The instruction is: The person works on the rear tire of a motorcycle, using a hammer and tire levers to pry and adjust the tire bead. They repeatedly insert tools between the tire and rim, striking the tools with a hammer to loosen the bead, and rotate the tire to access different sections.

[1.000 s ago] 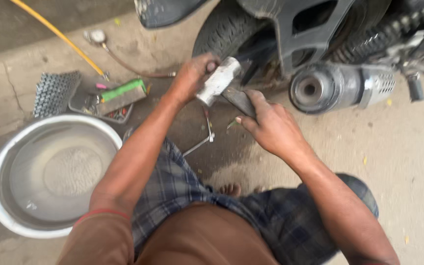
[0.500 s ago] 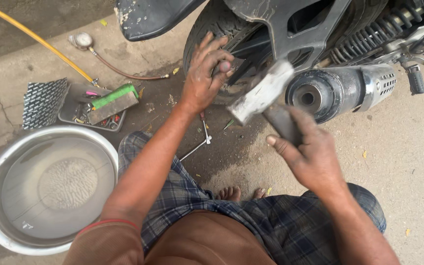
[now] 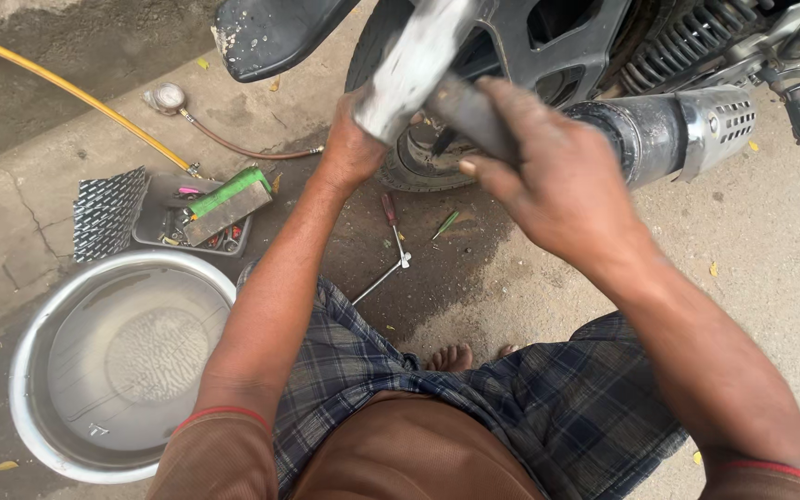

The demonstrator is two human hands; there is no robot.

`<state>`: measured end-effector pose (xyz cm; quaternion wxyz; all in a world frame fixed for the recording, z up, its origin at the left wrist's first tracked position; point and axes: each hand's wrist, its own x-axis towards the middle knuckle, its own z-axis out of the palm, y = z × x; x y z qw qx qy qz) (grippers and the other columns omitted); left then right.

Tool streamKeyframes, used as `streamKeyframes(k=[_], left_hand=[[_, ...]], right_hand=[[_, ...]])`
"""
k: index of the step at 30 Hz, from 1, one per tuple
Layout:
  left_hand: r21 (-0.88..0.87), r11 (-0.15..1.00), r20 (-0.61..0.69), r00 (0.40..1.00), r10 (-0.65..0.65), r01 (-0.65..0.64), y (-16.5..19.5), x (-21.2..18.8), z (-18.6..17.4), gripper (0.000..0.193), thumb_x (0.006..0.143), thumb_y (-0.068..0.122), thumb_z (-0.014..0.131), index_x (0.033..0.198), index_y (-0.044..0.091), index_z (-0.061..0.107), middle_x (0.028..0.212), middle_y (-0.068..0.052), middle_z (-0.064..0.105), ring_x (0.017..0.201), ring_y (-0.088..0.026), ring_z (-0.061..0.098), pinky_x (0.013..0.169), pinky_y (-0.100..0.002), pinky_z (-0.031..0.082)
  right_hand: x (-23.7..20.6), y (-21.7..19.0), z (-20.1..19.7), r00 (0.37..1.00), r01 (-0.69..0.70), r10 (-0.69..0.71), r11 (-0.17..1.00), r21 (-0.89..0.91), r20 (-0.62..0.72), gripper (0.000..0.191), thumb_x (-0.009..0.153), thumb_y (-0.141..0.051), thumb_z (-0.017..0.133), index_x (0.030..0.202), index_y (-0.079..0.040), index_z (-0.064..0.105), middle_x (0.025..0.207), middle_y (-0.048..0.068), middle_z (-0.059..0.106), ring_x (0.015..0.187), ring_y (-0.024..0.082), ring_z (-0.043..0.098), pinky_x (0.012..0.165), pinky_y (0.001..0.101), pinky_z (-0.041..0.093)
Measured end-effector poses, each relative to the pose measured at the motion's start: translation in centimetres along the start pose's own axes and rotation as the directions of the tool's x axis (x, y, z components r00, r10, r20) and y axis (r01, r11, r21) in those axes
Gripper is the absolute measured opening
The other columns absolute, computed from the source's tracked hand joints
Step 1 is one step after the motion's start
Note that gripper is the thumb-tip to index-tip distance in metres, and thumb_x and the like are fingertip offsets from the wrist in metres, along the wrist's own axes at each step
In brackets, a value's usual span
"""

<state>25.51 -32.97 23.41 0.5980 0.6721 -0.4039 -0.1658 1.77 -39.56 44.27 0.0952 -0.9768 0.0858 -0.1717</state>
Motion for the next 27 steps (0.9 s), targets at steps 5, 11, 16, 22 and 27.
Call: streamKeyframes(k=[5, 11, 16, 22, 27], left_hand=[[0.189, 0.982, 0.062, 0.998, 0.016, -0.027, -0.9, 0.7, 0.4, 0.027, 0.104, 0.026, 0.070, 0.123, 0.007, 0.070, 0.111, -0.015, 0.077, 0.100, -0.020, 0.075, 0.090, -0.031, 0.065], [0.089, 0.833, -0.110, 0.826, 0.553, -0.546, 0.0, 0.4, -0.1, 0.057, 0.093, 0.010, 0.076, 0.144, -0.004, 0.054, 0.131, -0.022, 0.068, 0.120, -0.025, 0.068, 0.101, -0.035, 0.053], [0.010, 0.983, -0.056, 0.981, 0.185, -0.185, 0.3, -0.7, 0.2, 0.030, 0.093, 0.016, 0.080, 0.121, 0.006, 0.075, 0.114, -0.010, 0.079, 0.105, -0.019, 0.074, 0.094, -0.033, 0.058], [0.229, 0.893, -0.055, 0.910, 0.410, -0.388, 0.7, -0.5, -0.4, 0.034, 0.095, 0.011, 0.078, 0.126, 0.002, 0.067, 0.119, -0.014, 0.075, 0.109, -0.022, 0.069, 0.098, -0.035, 0.053], [0.121, 0.863, -0.101, 0.859, 0.503, -0.491, 0.6, -0.9, -0.6, 0.042, 0.097, 0.003, 0.070, 0.137, -0.004, 0.060, 0.128, -0.018, 0.071, 0.116, -0.025, 0.069, 0.102, -0.037, 0.052]], right_hand=[[-1.0, -1.5, 0.0, 0.981, 0.074, -0.059, 0.994, 0.077, -0.183, 0.060, 0.105, -0.023, 0.072, 0.147, 0.004, 0.039, 0.131, 0.031, 0.065, 0.111, 0.040, 0.070, 0.089, 0.0447, 0.063], [0.3, -0.1, 0.5, 0.965, -0.185, 0.187, 0.982, -0.027, 0.185, 0.066, 0.094, -0.024, 0.077, 0.148, -0.002, 0.045, 0.115, 0.030, 0.069, 0.104, 0.045, 0.069, 0.090, 0.0513, 0.055], [-1.8, -0.6, -3.0, 0.990, 0.067, -0.053, 0.992, 0.107, -0.134, 0.064, 0.097, -0.021, 0.077, 0.145, 0.002, 0.043, 0.119, 0.028, 0.069, 0.108, 0.039, 0.072, 0.092, 0.0443, 0.058], [1.1, -1.5, 1.0, 0.999, -0.018, 0.022, 0.993, -0.117, 0.040, 0.063, 0.098, -0.026, 0.072, 0.148, -0.005, 0.041, 0.111, 0.026, 0.071, 0.095, 0.037, 0.074, 0.083, 0.0441, 0.062], [0.6, 0.4, -0.3, 0.971, -0.124, 0.131, 0.991, -0.048, 0.200, 0.066, 0.096, -0.032, 0.074, 0.149, -0.006, 0.045, 0.109, 0.023, 0.072, 0.086, 0.037, 0.076, 0.080, 0.0459, 0.061]])
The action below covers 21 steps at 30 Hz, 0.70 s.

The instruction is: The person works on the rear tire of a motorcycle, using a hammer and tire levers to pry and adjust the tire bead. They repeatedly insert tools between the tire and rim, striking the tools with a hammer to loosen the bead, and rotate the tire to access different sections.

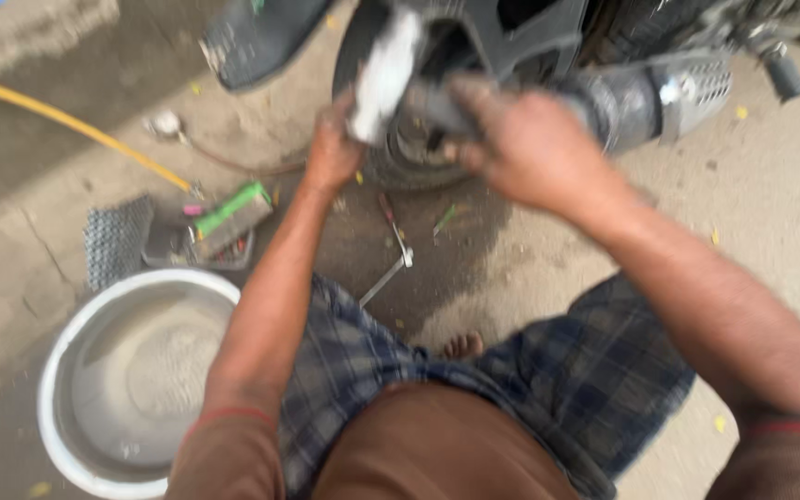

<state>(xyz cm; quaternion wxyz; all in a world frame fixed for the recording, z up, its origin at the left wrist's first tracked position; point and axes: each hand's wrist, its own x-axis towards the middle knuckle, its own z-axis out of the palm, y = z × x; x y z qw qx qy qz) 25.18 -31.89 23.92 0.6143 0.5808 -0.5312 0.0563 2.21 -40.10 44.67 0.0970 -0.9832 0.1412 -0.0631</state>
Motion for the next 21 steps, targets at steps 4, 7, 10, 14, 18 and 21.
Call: streamKeyframes(k=[4, 7, 10, 14, 18, 21], left_hand=[[-0.123, 0.918, 0.142, 0.923, -0.359, 0.376, -0.9, -1.3, 0.5, 0.027, 0.097, 0.009, 0.072, 0.124, 0.005, 0.073, 0.118, -0.011, 0.078, 0.105, -0.021, 0.072, 0.094, -0.035, 0.060], [-0.032, 0.920, 0.151, 0.912, -0.382, 0.390, -2.0, -1.9, 0.5, 0.031, 0.098, 0.010, 0.073, 0.128, 0.006, 0.069, 0.123, -0.012, 0.074, 0.112, -0.021, 0.069, 0.098, -0.035, 0.056], [-0.004, 0.906, 0.118, 0.900, -0.420, 0.423, -2.8, -1.8, -0.1, 0.038, 0.095, 0.007, 0.069, 0.133, 0.005, 0.063, 0.129, -0.014, 0.070, 0.121, -0.023, 0.067, 0.105, -0.035, 0.054], [-0.030, 0.993, 0.055, 0.992, -0.113, 0.115, -3.0, -2.0, -0.4, 0.049, 0.090, -0.007, 0.061, 0.138, 0.003, 0.060, 0.158, -0.021, 0.052, 0.151, -0.028, 0.049, 0.124, -0.038, 0.041], [0.100, 0.968, -0.039, 0.973, -0.230, 0.232, -2.2, -3.8, 1.3, 0.039, 0.089, 0.007, 0.083, 0.126, 0.009, 0.072, 0.163, -0.016, 0.046, 0.155, -0.035, 0.035, 0.126, -0.040, 0.038], [-0.099, 0.940, -0.065, 0.941, -0.333, 0.326, -1.9, -4.2, 2.8, 0.040, 0.083, 0.006, 0.078, 0.122, 0.013, 0.071, 0.167, -0.020, 0.015, 0.153, -0.036, 0.026, 0.112, -0.039, 0.051]], right_hand=[[-2.0, -0.6, -1.9, 0.822, 0.382, -0.401, 0.915, -0.129, -0.406, 0.063, 0.105, -0.028, 0.076, 0.149, -0.002, 0.040, 0.124, 0.025, 0.067, 0.111, 0.039, 0.072, 0.095, 0.0452, 0.060], [-0.6, -2.1, 0.2, 0.750, 0.470, -0.407, 0.883, -0.014, -0.521, 0.061, 0.105, -0.022, 0.071, 0.152, -0.005, 0.035, 0.132, 0.026, 0.064, 0.118, 0.036, 0.070, 0.103, 0.0417, 0.060], [0.5, -1.3, 2.7, 0.999, 0.004, 0.000, 0.998, -0.071, 0.055, 0.072, 0.097, -0.027, 0.072, 0.157, -0.008, 0.036, 0.108, 0.026, 0.071, 0.095, 0.041, 0.071, 0.081, 0.0501, 0.057], [-0.5, 1.8, 3.2, 0.997, 0.054, -0.043, 0.980, 0.191, -0.065, 0.065, 0.096, -0.029, 0.077, 0.148, -0.004, 0.047, 0.110, 0.024, 0.072, 0.098, 0.035, 0.073, 0.081, 0.0468, 0.057], [-4.7, 2.0, 3.8, 0.920, -0.378, 0.370, 0.747, 0.547, 0.130, 0.071, 0.087, -0.027, 0.072, 0.149, -0.007, 0.044, 0.100, 0.011, 0.069, 0.065, 0.019, 0.066, 0.055, 0.0339, 0.056], [-6.8, 1.9, 4.0, 0.885, -0.423, 0.444, 0.635, 0.646, 0.143, 0.070, 0.088, -0.022, 0.073, 0.150, -0.005, 0.048, 0.087, 0.013, 0.066, 0.058, 0.013, 0.057, 0.051, 0.0287, 0.050]])
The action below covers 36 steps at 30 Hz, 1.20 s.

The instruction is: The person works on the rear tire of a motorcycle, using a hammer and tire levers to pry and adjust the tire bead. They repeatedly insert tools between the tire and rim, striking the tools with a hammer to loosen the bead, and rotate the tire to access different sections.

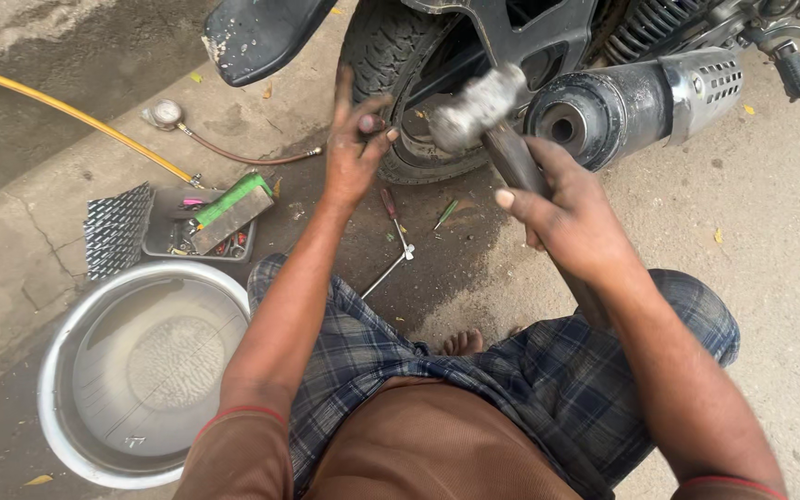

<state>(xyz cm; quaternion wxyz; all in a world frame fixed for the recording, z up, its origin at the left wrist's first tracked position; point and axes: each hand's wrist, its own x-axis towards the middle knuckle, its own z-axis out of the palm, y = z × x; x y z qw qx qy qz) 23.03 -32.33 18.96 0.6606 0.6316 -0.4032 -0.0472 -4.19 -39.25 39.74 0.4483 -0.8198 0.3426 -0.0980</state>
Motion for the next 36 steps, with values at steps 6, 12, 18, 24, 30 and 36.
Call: streamKeyframes(k=[6, 12, 18, 24, 30, 36], left_hand=[[-0.087, 0.996, 0.033, 0.999, 0.010, -0.007, 1.0, 1.7, 0.2, 0.022, 0.087, 0.011, 0.079, 0.108, 0.011, 0.073, 0.174, -0.015, 0.023, 0.151, -0.030, 0.051, 0.121, -0.045, 0.052], [0.023, 0.941, 0.200, 0.924, 0.327, -0.338, 3.7, 3.6, -1.1, 0.027, 0.087, 0.009, 0.083, 0.106, 0.001, 0.066, 0.144, -0.011, 0.063, 0.149, -0.035, 0.046, 0.129, -0.055, 0.014], [0.049, 0.940, 0.255, 0.915, 0.314, -0.337, 4.8, 5.7, -2.0, 0.060, 0.090, 0.008, 0.075, 0.147, 0.003, 0.056, 0.161, -0.026, 0.040, 0.148, -0.029, 0.048, 0.125, -0.047, 0.036], [-0.120, 0.983, 0.343, 0.935, -0.092, 0.141, 1.5, 5.0, -1.5, 0.058, 0.093, 0.018, 0.071, 0.147, 0.006, 0.052, 0.142, -0.015, 0.068, 0.133, -0.022, 0.066, 0.107, -0.031, 0.054], [0.619, 0.457, 0.354, 0.746, 0.564, -0.639, 0.6, 5.2, -2.5, 0.066, 0.089, 0.019, 0.073, 0.148, 0.001, 0.048, 0.141, -0.024, 0.063, 0.126, -0.039, 0.061, 0.106, -0.040, 0.049], [0.005, 0.997, 0.269, 0.961, 0.067, -0.071, 1.8, 5.0, -3.7, 0.053, 0.092, 0.004, 0.070, 0.143, 0.002, 0.056, 0.122, -0.013, 0.076, 0.111, -0.022, 0.069, 0.100, -0.032, 0.055]], right_hand=[[-0.3, 0.5, -0.4, 0.996, 0.090, -0.085, 0.982, 0.169, -0.040, 0.072, 0.088, -0.017, 0.074, 0.152, -0.003, 0.044, 0.095, 0.009, 0.070, 0.059, 0.010, 0.055, 0.051, 0.0256, 0.049], [-0.1, -2.6, -2.1, 0.682, 0.632, -0.729, 0.627, -0.456, -0.059, 0.064, 0.107, -0.019, 0.075, 0.157, -0.003, 0.038, 0.120, 0.024, 0.069, 0.096, 0.025, 0.074, 0.081, 0.0342, 0.065], [4.6, -6.2, 0.2, 0.916, 0.357, -0.343, 0.467, -0.809, 0.206, 0.068, 0.102, -0.029, 0.070, 0.158, -0.012, 0.038, 0.106, 0.025, 0.072, 0.075, 0.036, 0.075, 0.068, 0.0483, 0.062], [1.7, -6.4, -3.8, 0.519, 0.655, -0.844, 0.292, -0.697, 0.135, 0.066, 0.108, -0.026, 0.074, 0.156, -0.015, 0.029, 0.129, 0.021, 0.066, 0.110, 0.031, 0.072, 0.096, 0.0387, 0.062], [2.9, -6.5, 0.3, 0.675, 0.543, -0.723, 0.353, -0.762, 0.146, 0.081, 0.092, -0.028, 0.078, 0.158, -0.005, 0.038, 0.110, 0.030, 0.070, 0.081, 0.038, 0.074, 0.067, 0.0440, 0.061], [3.6, -7.9, -1.2, 0.857, 0.455, -0.481, 0.535, -0.712, 0.186, 0.071, 0.098, -0.035, 0.072, 0.156, -0.006, 0.042, 0.102, 0.025, 0.072, 0.080, 0.035, 0.074, 0.074, 0.0467, 0.060]])
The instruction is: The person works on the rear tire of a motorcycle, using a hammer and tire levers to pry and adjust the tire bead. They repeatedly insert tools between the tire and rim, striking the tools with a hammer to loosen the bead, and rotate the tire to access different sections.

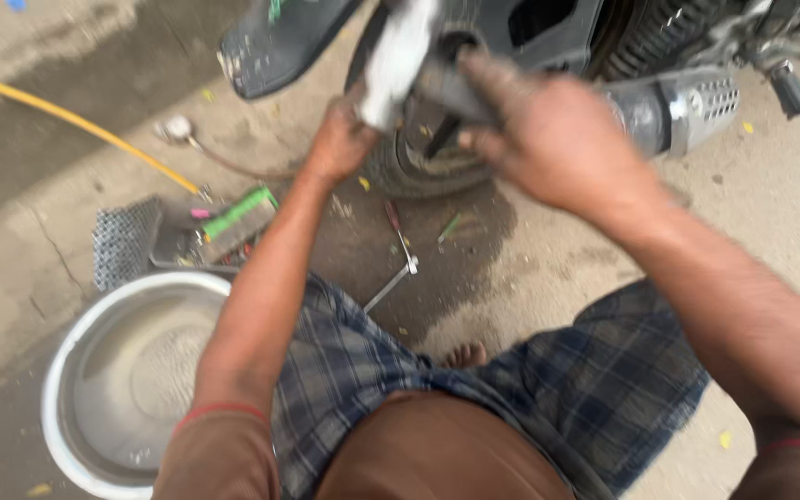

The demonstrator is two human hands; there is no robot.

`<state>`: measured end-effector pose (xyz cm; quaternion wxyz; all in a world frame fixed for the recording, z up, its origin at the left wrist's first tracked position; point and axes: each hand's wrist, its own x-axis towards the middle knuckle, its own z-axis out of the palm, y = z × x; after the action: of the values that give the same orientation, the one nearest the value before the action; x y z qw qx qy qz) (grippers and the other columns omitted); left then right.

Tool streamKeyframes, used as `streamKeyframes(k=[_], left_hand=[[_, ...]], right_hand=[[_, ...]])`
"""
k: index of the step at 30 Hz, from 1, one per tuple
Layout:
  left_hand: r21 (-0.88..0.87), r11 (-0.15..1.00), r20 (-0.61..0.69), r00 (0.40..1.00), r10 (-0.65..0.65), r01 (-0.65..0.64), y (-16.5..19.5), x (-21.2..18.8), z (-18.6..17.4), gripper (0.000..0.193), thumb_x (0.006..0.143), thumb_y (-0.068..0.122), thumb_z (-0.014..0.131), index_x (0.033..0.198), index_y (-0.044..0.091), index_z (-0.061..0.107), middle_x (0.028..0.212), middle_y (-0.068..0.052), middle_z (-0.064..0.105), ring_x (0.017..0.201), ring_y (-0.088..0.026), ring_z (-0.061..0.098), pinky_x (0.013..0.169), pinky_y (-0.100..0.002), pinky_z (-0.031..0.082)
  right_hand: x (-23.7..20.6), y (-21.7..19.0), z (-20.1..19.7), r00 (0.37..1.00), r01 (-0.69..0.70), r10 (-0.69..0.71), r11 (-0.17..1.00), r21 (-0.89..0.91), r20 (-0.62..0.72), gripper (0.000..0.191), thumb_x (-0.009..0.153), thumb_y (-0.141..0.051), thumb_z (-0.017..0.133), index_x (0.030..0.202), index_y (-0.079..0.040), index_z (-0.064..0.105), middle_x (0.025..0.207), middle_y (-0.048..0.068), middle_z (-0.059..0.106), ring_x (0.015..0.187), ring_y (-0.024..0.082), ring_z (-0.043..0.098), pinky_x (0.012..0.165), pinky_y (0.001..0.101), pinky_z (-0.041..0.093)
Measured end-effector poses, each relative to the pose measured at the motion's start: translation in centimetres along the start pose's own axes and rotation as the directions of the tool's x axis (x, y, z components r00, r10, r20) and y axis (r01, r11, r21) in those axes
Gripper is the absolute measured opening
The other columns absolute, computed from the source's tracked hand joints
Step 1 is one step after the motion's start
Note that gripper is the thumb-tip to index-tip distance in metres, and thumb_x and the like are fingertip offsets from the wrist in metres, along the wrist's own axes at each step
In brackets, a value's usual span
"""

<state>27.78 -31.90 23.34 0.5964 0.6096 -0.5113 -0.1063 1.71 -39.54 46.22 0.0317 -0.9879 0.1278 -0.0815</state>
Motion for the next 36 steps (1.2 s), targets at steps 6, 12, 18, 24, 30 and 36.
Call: streamKeyframes(k=[6, 12, 18, 24, 30, 36], left_hand=[[-0.285, 0.958, 0.119, 0.991, 0.067, -0.031, -0.4, -0.4, 0.8, 0.038, 0.101, 0.007, 0.072, 0.137, 0.001, 0.063, 0.132, -0.010, 0.071, 0.125, -0.016, 0.064, 0.108, -0.031, 0.052], [-0.030, 0.985, -0.060, 0.984, 0.167, -0.169, 1.0, 0.1, -0.4, 0.054, 0.095, 0.005, 0.062, 0.147, 0.001, 0.048, 0.141, -0.008, 0.062, 0.127, -0.010, 0.058, 0.110, -0.028, 0.042], [-0.053, 0.964, -0.048, 0.965, 0.259, -0.261, 2.0, 0.2, 0.3, 0.023, 0.092, 0.000, 0.074, 0.112, -0.004, 0.064, 0.118, -0.017, 0.077, 0.135, -0.028, 0.050, 0.115, -0.044, 0.038], [-0.015, 1.000, -0.015, 1.000, 0.012, -0.012, 2.5, 0.7, 0.4, 0.022, 0.093, 0.006, 0.074, 0.114, 0.004, 0.070, 0.107, -0.007, 0.075, 0.098, -0.019, 0.070, 0.086, -0.034, 0.056], [-0.140, 0.980, -0.034, 0.988, -0.149, 0.143, 3.1, 0.3, 0.4, 0.020, 0.095, 0.001, 0.074, 0.115, 0.004, 0.072, 0.105, -0.006, 0.075, 0.101, -0.023, 0.070, 0.090, -0.036, 0.056], [-0.107, 0.987, -0.042, 0.991, -0.125, 0.120, 1.0, -0.3, 1.3, 0.024, 0.098, 0.003, 0.073, 0.121, 0.004, 0.069, 0.118, -0.007, 0.074, 0.122, -0.025, 0.066, 0.107, -0.041, 0.054]], right_hand=[[-1.2, -2.5, -1.1, 0.792, 0.400, -0.332, 0.916, 0.026, -0.513, 0.060, 0.112, -0.031, 0.070, 0.154, -0.004, 0.036, 0.130, 0.026, 0.066, 0.116, 0.035, 0.071, 0.102, 0.0416, 0.060], [0.4, -1.2, 2.2, 0.996, 0.080, -0.079, 0.996, 0.024, -0.037, 0.074, 0.088, -0.033, 0.077, 0.151, -0.007, 0.049, 0.099, 0.027, 0.072, 0.095, 0.046, 0.069, 0.078, 0.0531, 0.055], [-2.0, -0.5, -3.0, 0.884, 0.290, -0.279, 0.957, -0.027, -0.376, 0.063, 0.107, -0.029, 0.079, 0.157, -0.008, 0.045, 0.117, 0.023, 0.071, 0.100, 0.040, 0.071, 0.085, 0.0479, 0.058], [1.4, -2.5, 0.3, 0.963, 0.182, -0.211, 0.968, -0.175, -0.168, 0.074, 0.098, -0.030, 0.073, 0.158, -0.010, 0.033, 0.102, 0.023, 0.068, 0.083, 0.035, 0.071, 0.071, 0.0415, 0.060], [0.2, 0.5, -0.4, 0.981, 0.125, -0.144, 0.982, -0.142, -0.133, 0.071, 0.098, -0.033, 0.078, 0.157, -0.011, 0.044, 0.094, 0.021, 0.072, 0.076, 0.037, 0.071, 0.068, 0.0462, 0.058], [0.0, -0.9, 2.4, 0.909, 0.252, -0.237, 0.968, -0.002, -0.344, 0.072, 0.103, -0.027, 0.070, 0.160, -0.010, 0.031, 0.120, 0.024, 0.069, 0.105, 0.036, 0.070, 0.093, 0.0407, 0.059]])
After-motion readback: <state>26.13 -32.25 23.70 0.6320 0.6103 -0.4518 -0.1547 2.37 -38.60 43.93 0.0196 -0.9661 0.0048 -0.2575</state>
